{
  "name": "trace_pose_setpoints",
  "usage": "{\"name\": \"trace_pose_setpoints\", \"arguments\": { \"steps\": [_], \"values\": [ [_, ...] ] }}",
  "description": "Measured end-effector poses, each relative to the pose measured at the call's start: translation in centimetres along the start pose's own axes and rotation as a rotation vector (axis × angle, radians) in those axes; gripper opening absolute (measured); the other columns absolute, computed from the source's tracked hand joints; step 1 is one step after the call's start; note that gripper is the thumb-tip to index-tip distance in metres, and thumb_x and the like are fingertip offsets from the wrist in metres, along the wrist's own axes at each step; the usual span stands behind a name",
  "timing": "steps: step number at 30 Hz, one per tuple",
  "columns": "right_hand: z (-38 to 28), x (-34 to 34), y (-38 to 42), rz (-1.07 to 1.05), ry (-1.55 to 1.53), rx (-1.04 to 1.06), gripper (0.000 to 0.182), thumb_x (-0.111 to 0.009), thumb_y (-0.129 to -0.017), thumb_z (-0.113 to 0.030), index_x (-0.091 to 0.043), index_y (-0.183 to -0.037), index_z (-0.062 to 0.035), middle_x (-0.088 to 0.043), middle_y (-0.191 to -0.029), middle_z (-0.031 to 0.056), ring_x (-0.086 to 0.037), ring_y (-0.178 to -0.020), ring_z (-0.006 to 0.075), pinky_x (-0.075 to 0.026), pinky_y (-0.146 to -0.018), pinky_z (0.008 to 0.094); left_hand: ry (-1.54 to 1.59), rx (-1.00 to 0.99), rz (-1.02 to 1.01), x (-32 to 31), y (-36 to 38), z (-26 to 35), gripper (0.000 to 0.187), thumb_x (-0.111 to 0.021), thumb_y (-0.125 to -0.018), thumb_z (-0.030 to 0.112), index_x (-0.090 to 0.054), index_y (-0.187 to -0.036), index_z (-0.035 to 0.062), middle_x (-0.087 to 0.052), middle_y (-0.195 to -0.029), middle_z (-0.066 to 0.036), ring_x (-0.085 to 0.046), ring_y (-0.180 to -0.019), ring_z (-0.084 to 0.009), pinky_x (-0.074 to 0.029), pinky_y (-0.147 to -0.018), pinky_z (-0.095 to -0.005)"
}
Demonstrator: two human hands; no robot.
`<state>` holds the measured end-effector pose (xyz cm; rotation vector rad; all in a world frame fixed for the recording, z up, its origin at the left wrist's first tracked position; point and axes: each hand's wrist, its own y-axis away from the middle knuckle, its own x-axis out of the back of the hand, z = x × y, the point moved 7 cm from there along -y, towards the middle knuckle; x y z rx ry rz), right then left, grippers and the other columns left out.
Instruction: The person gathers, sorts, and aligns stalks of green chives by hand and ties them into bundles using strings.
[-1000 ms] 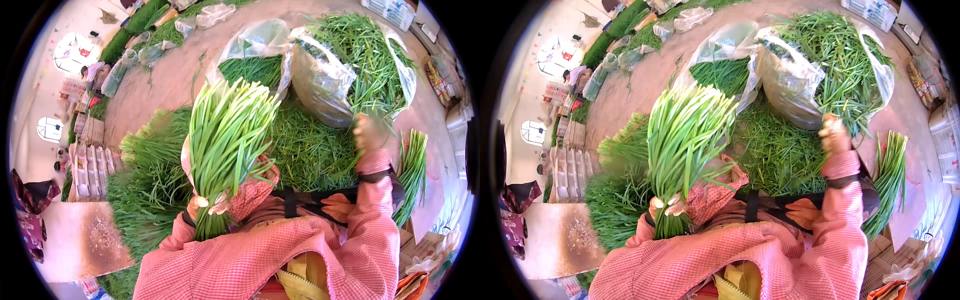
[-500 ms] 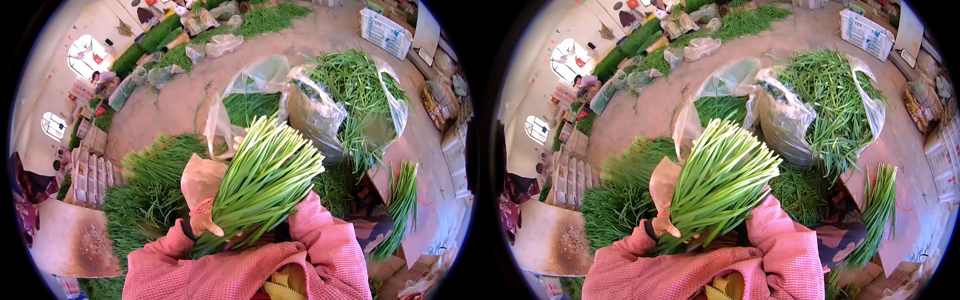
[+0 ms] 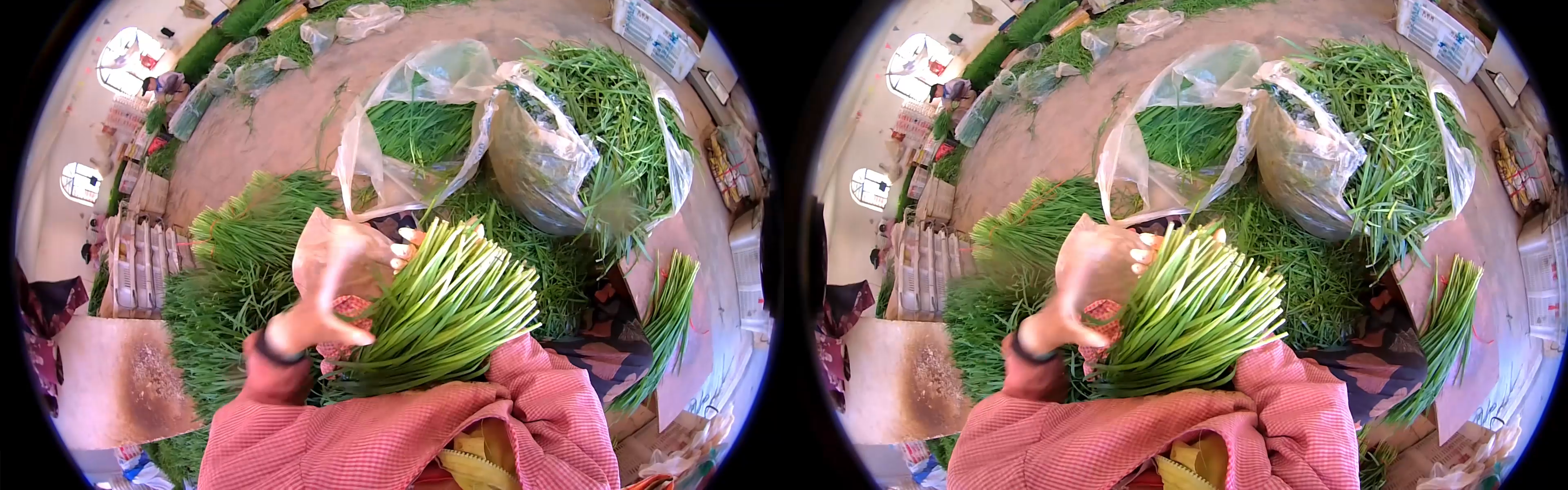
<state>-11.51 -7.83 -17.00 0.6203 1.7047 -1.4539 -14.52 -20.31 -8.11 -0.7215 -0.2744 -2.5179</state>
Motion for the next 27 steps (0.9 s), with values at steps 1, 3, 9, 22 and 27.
{"name": "trace_pose_setpoints", "arguments": {
  "steps": [1,3,9,22,27],
  "values": [
    [0.3,-0.3,-0.1,0.058,0.021,-0.047,0.078,-0.032,-0.083,-0.060,-0.020,-0.137,-0.0047,-0.027,-0.139,0.0157,-0.029,-0.126,0.0298,-0.025,-0.104,0.0432,0.076,-0.031,-0.163,-2.5,-1.8,-2.2,0.115,-0.080,-0.051,0.049,-0.020,-0.135,-0.0012,-0.036,-0.130,-0.016,-0.035,-0.121,-0.0257,-0.026,-0.101,-0.0368],
    [-0.2,-0.1,0.3,0.143,0.061,-0.056,0.089,-0.032,-0.078,-0.070,-0.020,-0.137,-0.0048,-0.027,-0.139,0.0155,-0.029,-0.126,0.0308,-0.025,-0.104,0.0438,-0.038,-0.120,-0.387,-6.9,-3.4,-4.5,0.116,-0.080,-0.050,0.047,-0.018,-0.135,-0.0023,-0.038,-0.128,-0.017,-0.036,-0.120,-0.0264,-0.027,-0.100,-0.0359],
    [-5.1,-4.7,2.5,0.693,0.376,0.075,0.079,-0.037,-0.081,-0.063,-0.031,-0.132,-0.0035,-0.048,-0.116,0.0150,-0.050,-0.100,0.0225,-0.039,-0.089,0.0368,0.900,0.365,-0.529,-14.0,0.2,-6.8,0.109,-0.081,-0.052,0.043,-0.023,-0.134,0.0000,-0.038,-0.128,-0.014,-0.036,-0.119,-0.0243,-0.028,-0.099,-0.0350],
    [-27.9,-12.0,16.1,1.478,1.121,0.891,0.024,-0.049,-0.088,-0.027,-0.059,-0.085,-0.0052,-0.032,-0.043,-0.0083,-0.023,-0.033,0.0043,-0.018,-0.031,0.0206,0.958,0.338,-0.449,-15.1,2.9,-8.1,0.094,-0.083,-0.056,0.029,-0.033,-0.131,0.0044,-0.040,-0.130,-0.008,-0.037,-0.118,-0.0194,-0.030,-0.098,-0.0334],
    [-21.4,-9.6,15.3,1.282,1.169,-0.132,0.072,-0.058,-0.076,-0.053,-0.033,-0.128,-0.0096,-0.051,-0.111,0.0092,-0.054,-0.092,0.0192,-0.048,-0.070,0.0326,1.052,0.459,-0.473,-15.6,3.4,-8.0,0.094,-0.083,-0.056,0.025,-0.031,-0.132,0.0050,-0.042,-0.128,-0.008,-0.041,-0.116,-0.0196,-0.032,-0.097,-0.0333]
  ]
}}
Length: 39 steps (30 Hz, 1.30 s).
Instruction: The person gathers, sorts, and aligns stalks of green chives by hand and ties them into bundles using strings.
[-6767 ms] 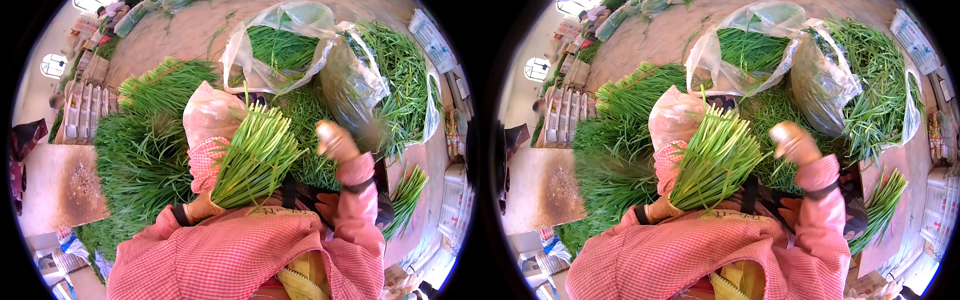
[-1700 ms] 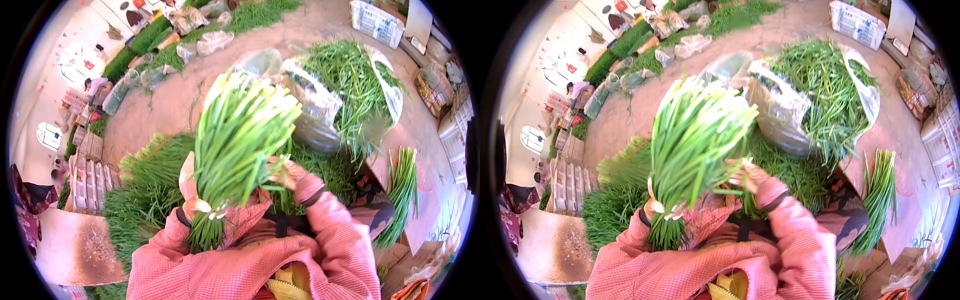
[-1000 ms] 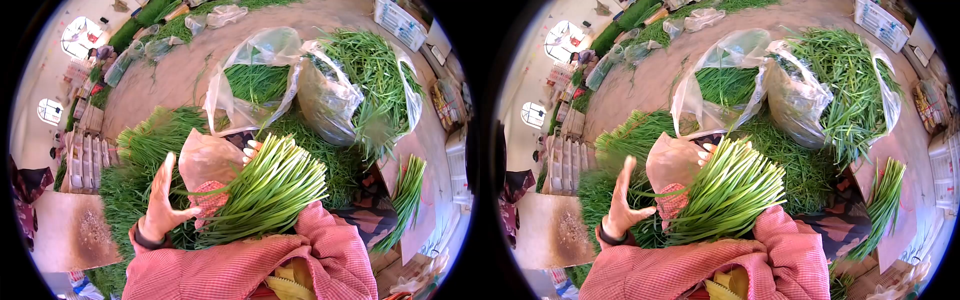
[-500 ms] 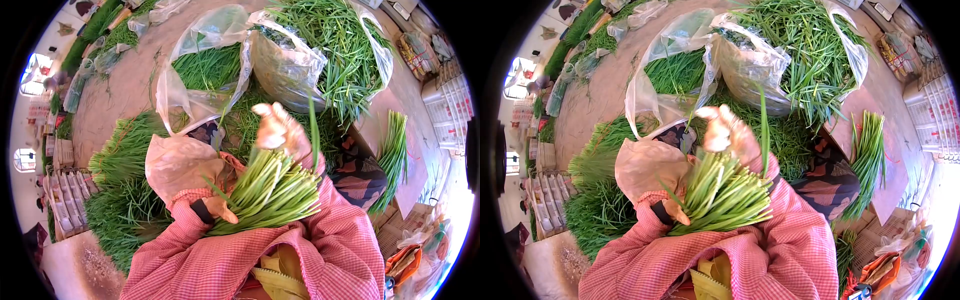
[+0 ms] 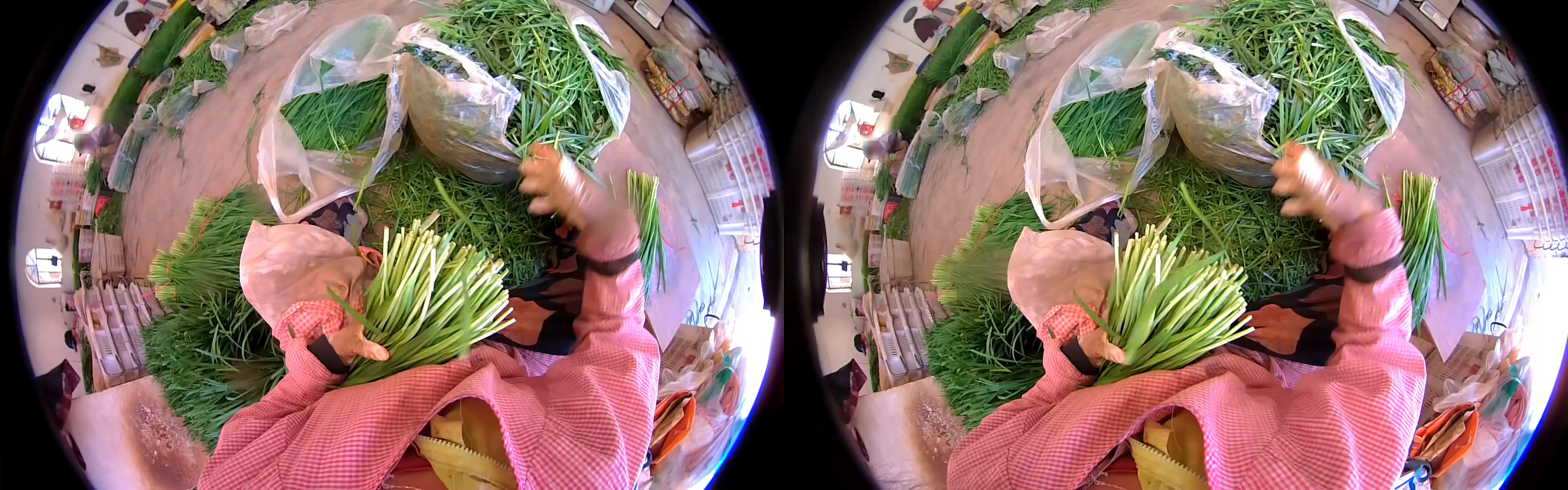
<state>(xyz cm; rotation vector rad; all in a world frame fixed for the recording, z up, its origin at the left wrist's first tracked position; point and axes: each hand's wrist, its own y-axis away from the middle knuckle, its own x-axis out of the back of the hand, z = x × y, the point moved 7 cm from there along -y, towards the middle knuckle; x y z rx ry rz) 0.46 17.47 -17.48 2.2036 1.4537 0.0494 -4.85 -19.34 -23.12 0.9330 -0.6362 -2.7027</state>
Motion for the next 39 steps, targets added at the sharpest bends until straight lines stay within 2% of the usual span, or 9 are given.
{"name": "trace_pose_setpoints", "arguments": {
  "steps": [5,7,8,13,15,21,29,36,39],
  "values": [
    [4.6,-12.9,3.3,-0.650,0.029,0.016,0.115,-0.067,-0.059,-0.062,-0.007,-0.139,-0.0067,-0.017,-0.143,0.0132,-0.025,-0.128,0.0281,-0.025,-0.102,0.0424,-0.047,0.046,-0.012,-1.7,-0.2,1.3,0.090,-0.080,-0.059,0.023,-0.031,-0.132,0.0049,-0.043,-0.127,-0.008,-0.041,-0.116,-0.0194,-0.031,-0.098,-0.0332],
    [1.8,-13.7,2.8,-0.310,-0.316,0.024,0.066,-0.061,-0.080,-0.033,-0.032,-0.131,-0.0014,-0.056,-0.084,-0.0011,-0.053,-0.076,0.0079,-0.044,-0.065,0.0198,-0.064,0.004,0.056,-1.2,0.1,1.2,0.089,-0.079,-0.061,0.023,-0.030,-0.133,0.0046,-0.043,-0.127,-0.007,-0.040,-0.116,-0.0190,-0.031,-0.098,-0.0336],
    [1.9,-13.8,1.8,-0.450,-0.646,0.111,0.040,-0.053,-0.086,-0.019,-0.044,-0.122,-0.0017,-0.042,-0.058,-0.0095,-0.043,-0.051,0.0007,-0.035,-0.046,0.0132,-0.098,0.018,0.066,-1.2,0.3,1.2,0.090,-0.079,-0.061,0.022,-0.029,-0.133,0.0045,-0.043,-0.127,-0.007,-0.039,-0.116,-0.0187,-0.031,-0.098,-0.0337],
    [0.7,-4.9,-2.5,0.134,-0.952,0.115,0.027,-0.045,-0.091,-0.026,-0.057,-0.104,-0.0058,-0.032,-0.049,-0.0099,-0.024,-0.036,0.0015,-0.017,-0.032,0.0170,-0.066,0.034,0.155,-2.2,1.8,2.0,0.091,-0.080,-0.060,0.022,-0.028,-0.133,0.0059,-0.044,-0.124,-0.007,-0.040,-0.114,-0.0176,-0.031,-0.098,-0.0335],
    [-4.3,-1.8,-1.1,0.328,-0.201,0.457,0.027,-0.046,-0.090,-0.028,-0.059,-0.100,-0.0062,-0.033,-0.048,-0.0100,-0.024,-0.036,0.0013,-0.020,-0.032,0.0177,-0.059,0.044,0.155,-2.8,2.0,2.4,0.092,-0.079,-0.060,0.022,-0.027,-0.134,0.0062,-0.043,-0.125,-0.006,-0.039,-0.115,-0.0178,-0.030,-0.098,-0.0333],
    [-1.0,-15.5,3.3,-0.434,1.214,0.634,0.065,-0.068,-0.073,-0.038,-0.045,-0.122,-0.0008,-0.046,-0.122,0.0183,-0.044,-0.113,0.0271,-0.043,-0.089,0.0329,0.183,0.117,0.187,-1.7,1.9,1.0,0.074,-0.070,-0.065,0.012,-0.036,-0.129,0.0028,-0.050,-0.122,-0.012,-0.050,-0.109,-0.0224,-0.037,-0.096,-0.0360],
    [3.7,-16.3,1.9,-0.360,0.018,0.069,0.032,-0.063,-0.081,-0.020,-0.056,-0.106,-0.0006,-0.060,-0.091,0.0062,-0.053,-0.085,0.0127,-0.043,-0.080,0.0286,0.519,0.037,0.069,-2.0,2.4,0.5,0.072,-0.069,-0.067,0.017,-0.034,-0.130,0.0065,-0.049,-0.122,-0.011,-0.051,-0.108,-0.0218,-0.041,-0.093,-0.0363],
    [0.5,-17.3,1.1,-0.488,0.957,0.483,0.034,-0.068,-0.071,-0.018,-0.059,-0.100,-0.0013,-0.063,-0.087,0.0160,-0.061,-0.079,0.0232,-0.047,-0.071,0.0324,0.235,0.124,0.173,-2.7,2.1,2.0,0.083,-0.075,-0.064,0.013,-0.029,-0.133,0.0056,-0.046,-0.125,-0.009,-0.046,-0.113,-0.0194,-0.037,-0.095,-0.0342],
    [2.7,-18.1,0.6,-0.676,0.805,0.100,0.027,-0.068,-0.071,-0.018,-0.063,-0.091,-0.0008,-0.064,-0.077,0.0147,-0.062,-0.069,0.0246,-0.048,-0.065,0.0328,-0.042,-0.012,0.104,-2.4,1.5,1.5,0.101,-0.080,-0.060,0.027,-0.018,-0.136,0.0044,-0.038,-0.132,-0.007,-0.038,-0.119,-0.0176,-0.031,-0.098,-0.0349]
  ]
}}
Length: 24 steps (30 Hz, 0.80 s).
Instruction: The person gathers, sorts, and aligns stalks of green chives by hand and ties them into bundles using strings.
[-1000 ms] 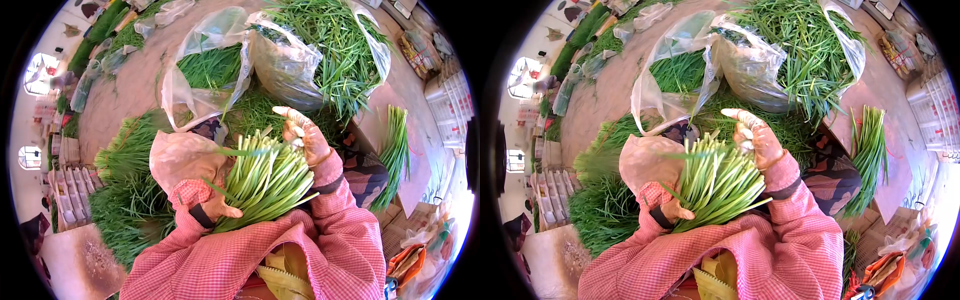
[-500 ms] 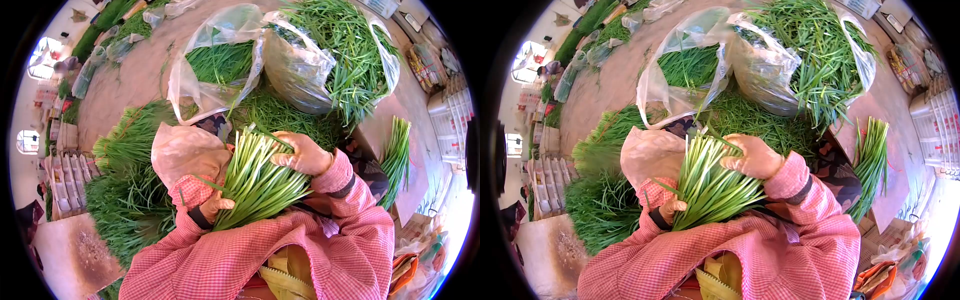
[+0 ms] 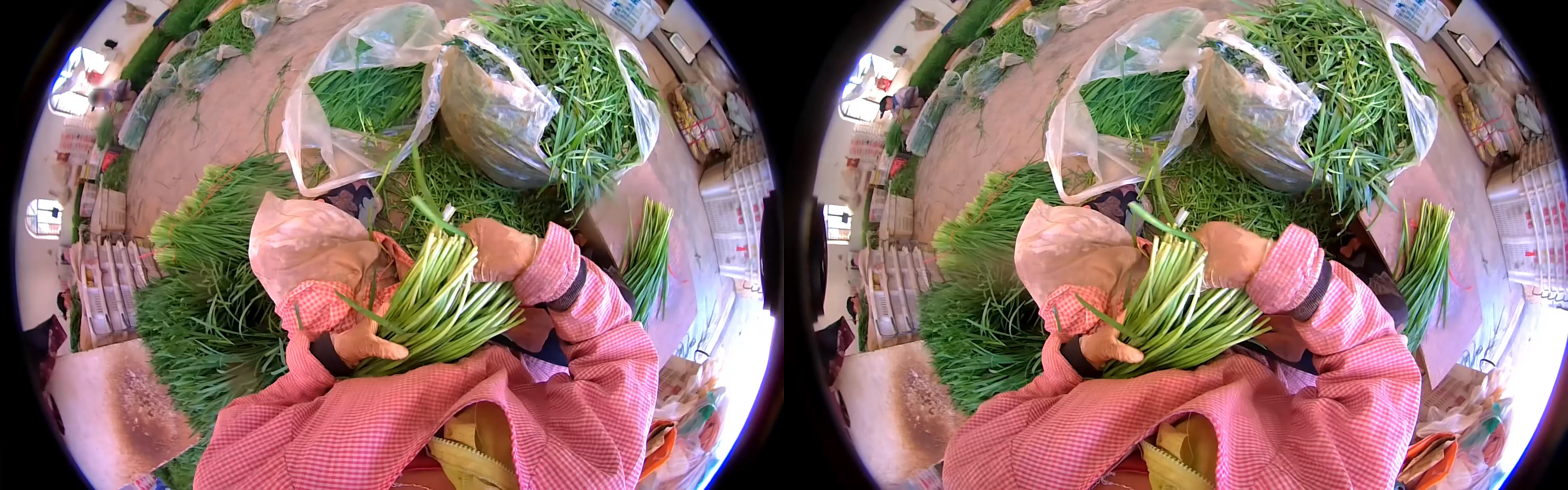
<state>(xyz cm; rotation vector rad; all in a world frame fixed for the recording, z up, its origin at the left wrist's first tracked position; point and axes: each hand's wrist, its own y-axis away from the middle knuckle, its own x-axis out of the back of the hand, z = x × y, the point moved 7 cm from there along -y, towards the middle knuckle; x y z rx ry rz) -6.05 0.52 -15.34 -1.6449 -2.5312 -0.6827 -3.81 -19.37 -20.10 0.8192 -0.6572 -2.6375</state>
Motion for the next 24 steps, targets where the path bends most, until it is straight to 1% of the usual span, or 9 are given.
{"name": "trace_pose_setpoints", "arguments": {
  "steps": [4,7,9,11,14,16,20,22,24],
  "values": [
    [0.4,-0.2,1.8,0.333,-0.054,0.175,0.021,-0.061,-0.078,-0.016,-0.062,-0.093,-0.0011,-0.064,-0.078,0.0151,-0.060,-0.067,0.0211,-0.048,-0.065,0.0307,-0.163,-0.209,-0.145,-1.1,0.1,2.2,0.115,-0.082,-0.058,0.026,-0.003,-0.139,0.0059,-0.027,-0.137,-0.008,-0.032,-0.121,-0.0185,-0.024,-0.102,-0.0335],
    [1.0,-0.5,2.2,0.590,-0.124,0.174,0.023,-0.059,-0.080,-0.014,-0.060,-0.099,-0.0021,-0.063,-0.080,0.0152,-0.059,-0.070,0.0186,-0.047,-0.068,0.0291,-0.248,-0.100,-0.070,-1.1,-0.3,2.1,0.112,-0.084,-0.055,0.028,-0.013,-0.138,0.0044,-0.032,-0.134,-0.009,-0.032,-0.121,-0.0192,-0.025,-0.102,-0.0334],
    [5.1,-1.2,0.8,0.712,-0.514,0.075,0.022,-0.060,-0.080,-0.008,-0.060,-0.101,-0.0025,-0.064,-0.081,0.0113,-0.060,-0.074,0.0177,-0.047,-0.070,0.0285,-0.337,-0.153,0.045,-0.3,-0.3,2.3,0.101,-0.083,-0.055,0.026,-0.025,-0.134,0.0032,-0.037,-0.131,-0.010,-0.033,-0.120,-0.0194,-0.026,-0.100,-0.0333],
    [2.7,1.2,1.4,1.039,-0.143,0.274,0.019,-0.048,-0.083,0.004,-0.063,-0.087,-0.0078,-0.064,-0.077,0.0045,-0.057,-0.062,0.0116,-0.047,-0.060,0.0230,-0.311,-0.137,0.058,-0.2,-0.1,2.3,0.100,-0.083,-0.055,0.026,-0.025,-0.134,0.0031,-0.037,-0.130,-0.010,-0.034,-0.120,-0.0192,-0.027,-0.100,-0.0335],
    [9.8,9.5,5.0,1.383,-0.639,-0.081,0.024,-0.040,-0.093,-0.014,-0.060,-0.082,-0.0082,-0.048,-0.049,-0.0006,-0.045,-0.045,0.0068,-0.040,-0.045,0.0216,-0.201,-0.162,0.041,1.3,0.3,-0.3,0.098,-0.083,-0.057,0.026,-0.026,-0.133,0.0032,-0.038,-0.131,-0.009,-0.036,-0.118,-0.0185,-0.029,-0.099,-0.0336],
    [12.3,11.1,2.8,0.839,-0.375,-0.039,0.031,-0.048,-0.089,-0.033,-0.059,-0.095,-0.0047,-0.060,-0.063,0.0058,-0.055,-0.057,0.0111,-0.047,-0.058,0.0261,-0.151,-0.030,-0.013,1.2,0.8,-0.9,0.099,-0.083,-0.058,0.027,-0.025,-0.134,0.0039,-0.037,-0.132,-0.009,-0.035,-0.119,-0.0184,-0.029,-0.099,-0.0335],
    [-0.6,3.1,-0.9,0.215,-0.264,0.469,0.039,-0.047,-0.089,-0.038,-0.058,-0.109,-0.0059,-0.063,-0.093,0.0096,-0.056,-0.089,0.0166,-0.043,-0.082,0.0308,-0.022,0.062,-0.101,2.1,0.2,-3.6,0.101,-0.082,-0.059,0.026,-0.021,-0.136,0.0059,-0.034,-0.134,-0.009,-0.033,-0.121,-0.0183,-0.029,-0.100,-0.0339],
    [-0.4,1.4,-3.1,0.114,-0.321,0.266,0.032,-0.048,-0.089,-0.034,-0.062,-0.098,-0.0063,-0.063,-0.088,0.0078,-0.057,-0.087,0.0164,-0.044,-0.079,0.0302,0.024,0.045,-0.103,3.3,0.0,-5.1,0.102,-0.082,-0.059,0.025,-0.019,-0.136,0.0063,-0.033,-0.134,-0.009,-0.033,-0.121,-0.0182,-0.029,-0.100,-0.0343],
    [0.4,4.5,-3.5,0.448,-0.463,0.478,0.023,-0.051,-0.088,-0.022,-0.061,-0.080,-0.0026,-0.063,-0.073,0.0061,-0.059,-0.069,0.0165,-0.048,-0.066,0.0285,0.103,0.008,-0.109,4.1,0.0,-5.5,0.102,-0.082,-0.059,0.024,-0.018,-0.137,0.0067,-0.033,-0.135,-0.008,-0.032,-0.122,-0.0181,-0.029,-0.100,-0.0348]
  ]
}}
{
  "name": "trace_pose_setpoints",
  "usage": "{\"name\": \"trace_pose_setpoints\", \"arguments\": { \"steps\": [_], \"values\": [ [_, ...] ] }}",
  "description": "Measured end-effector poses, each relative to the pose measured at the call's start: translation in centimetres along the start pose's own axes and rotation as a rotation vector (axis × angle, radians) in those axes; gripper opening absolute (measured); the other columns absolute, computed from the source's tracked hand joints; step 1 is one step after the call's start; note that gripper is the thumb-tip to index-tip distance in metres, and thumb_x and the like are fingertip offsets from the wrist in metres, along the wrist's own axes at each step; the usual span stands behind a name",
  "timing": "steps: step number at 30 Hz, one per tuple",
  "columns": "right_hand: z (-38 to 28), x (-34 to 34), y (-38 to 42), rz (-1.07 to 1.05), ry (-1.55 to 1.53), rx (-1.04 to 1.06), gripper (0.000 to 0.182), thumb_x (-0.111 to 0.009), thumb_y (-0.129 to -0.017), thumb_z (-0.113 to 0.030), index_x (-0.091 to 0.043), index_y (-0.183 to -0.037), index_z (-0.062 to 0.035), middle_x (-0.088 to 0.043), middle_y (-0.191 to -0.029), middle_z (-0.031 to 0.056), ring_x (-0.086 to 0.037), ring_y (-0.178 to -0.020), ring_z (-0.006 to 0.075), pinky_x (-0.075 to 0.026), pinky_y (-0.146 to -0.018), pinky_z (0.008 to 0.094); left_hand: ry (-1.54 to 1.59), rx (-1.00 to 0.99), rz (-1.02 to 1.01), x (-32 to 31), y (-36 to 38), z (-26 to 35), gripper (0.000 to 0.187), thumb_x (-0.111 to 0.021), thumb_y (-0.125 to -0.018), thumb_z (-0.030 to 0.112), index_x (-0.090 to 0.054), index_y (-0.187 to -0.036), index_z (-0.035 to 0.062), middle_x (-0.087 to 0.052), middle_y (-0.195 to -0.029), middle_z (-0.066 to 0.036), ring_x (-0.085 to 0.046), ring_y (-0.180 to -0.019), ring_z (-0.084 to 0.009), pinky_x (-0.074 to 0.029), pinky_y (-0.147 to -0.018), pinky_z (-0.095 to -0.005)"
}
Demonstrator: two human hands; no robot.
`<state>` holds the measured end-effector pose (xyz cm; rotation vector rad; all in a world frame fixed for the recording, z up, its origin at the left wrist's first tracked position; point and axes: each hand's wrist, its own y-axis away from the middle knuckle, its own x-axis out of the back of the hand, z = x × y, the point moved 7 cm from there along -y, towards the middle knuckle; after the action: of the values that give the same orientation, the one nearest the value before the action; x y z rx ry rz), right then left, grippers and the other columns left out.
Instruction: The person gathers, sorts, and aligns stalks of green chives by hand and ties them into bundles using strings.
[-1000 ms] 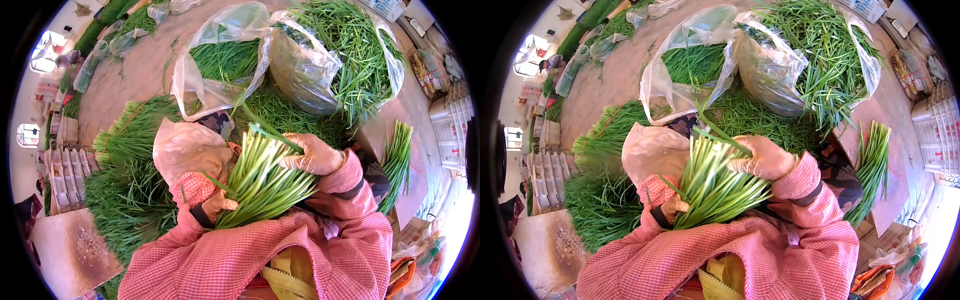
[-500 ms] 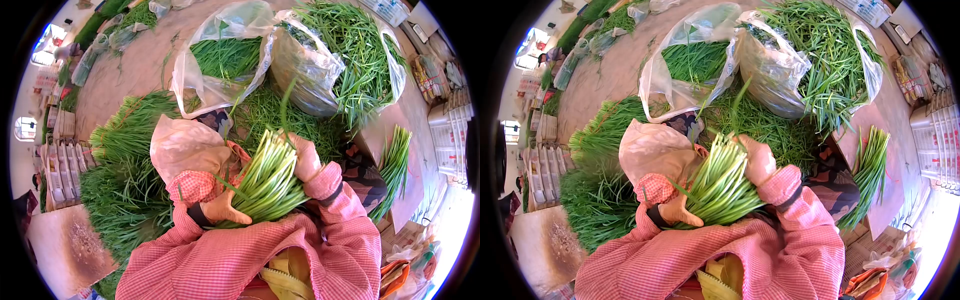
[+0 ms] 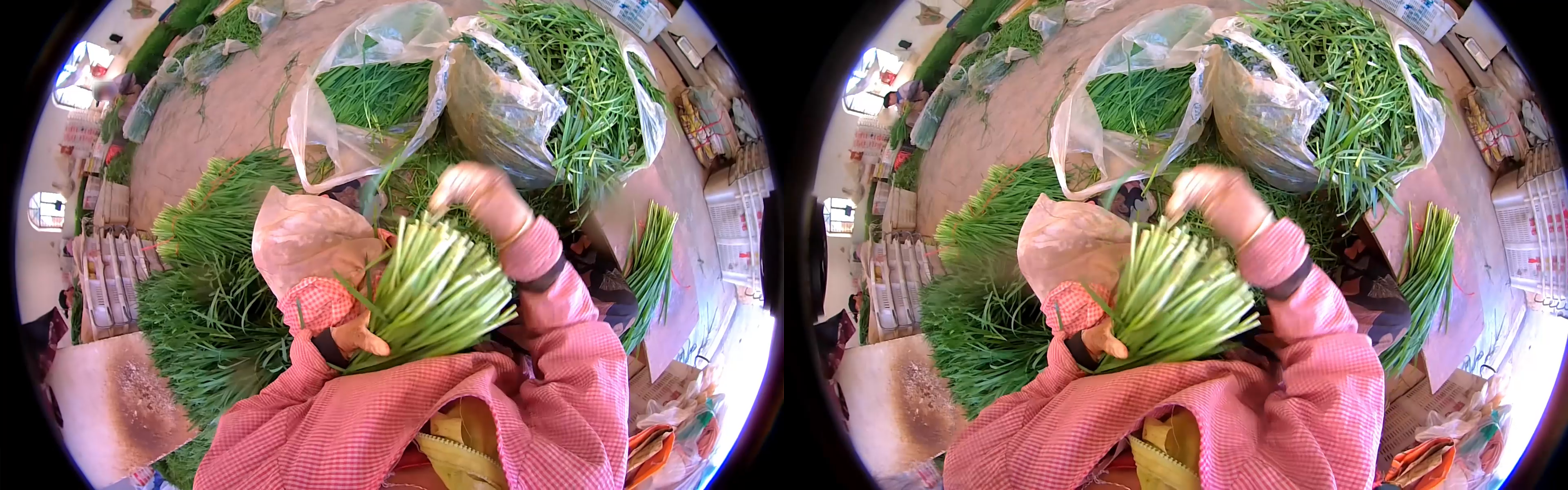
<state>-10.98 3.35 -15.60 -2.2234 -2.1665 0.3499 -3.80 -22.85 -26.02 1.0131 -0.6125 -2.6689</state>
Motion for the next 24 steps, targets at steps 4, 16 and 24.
{"name": "trace_pose_setpoints", "arguments": {
  "steps": [4,16,24],
  "values": [
    [3.0,14.7,2.7,0.574,0.448,-0.187,0.028,-0.046,-0.090,-0.028,-0.058,-0.082,-0.0039,-0.061,-0.071,0.0062,-0.057,-0.064,0.0145,-0.048,-0.066,0.0288,0.122,-0.028,0.011,-0.5,0.4,1.8,0.102,-0.082,-0.059,0.023,-0.018,-0.137,0.0067,-0.033,-0.135,-0.008,-0.032,-0.122,-0.0181,-0.029,-0.100,-0.0348],
    [4.8,-8.9,13.6,0.060,-1.007,-0.334,0.097,-0.055,-0.067,-0.068,-0.020,-0.137,-0.0115,-0.025,-0.140,0.0114,-0.031,-0.125,0.0286,-0.029,-0.100,0.0489,0.262,-0.027,0.038,-0.9,0.1,3.3,0.102,-0.082,-0.059,0.021,-0.018,-0.137,0.0067,-0.032,-0.135,-0.008,-0.032,-0.123,-0.0180,-0.029,-0.100,-0.0350],
    [2.5,-7.7,5.3,0.275,-1.012,-0.220,0.068,-0.068,-0.074,-0.020,-0.033,-0.130,-0.0075,-0.052,-0.115,0.0072,-0.054,-0.099,0.0188,-0.047,-0.083,0.0357,0.194,-0.089,-0.069,-3.4,-0.4,4.2,0.098,-0.080,-0.060,0.017,-0.019,-0.137,0.0072,-0.034,-0.134,-0.008,-0.036,-0.121,-0.0185,-0.032,-0.099,-0.0346]
  ]
}}
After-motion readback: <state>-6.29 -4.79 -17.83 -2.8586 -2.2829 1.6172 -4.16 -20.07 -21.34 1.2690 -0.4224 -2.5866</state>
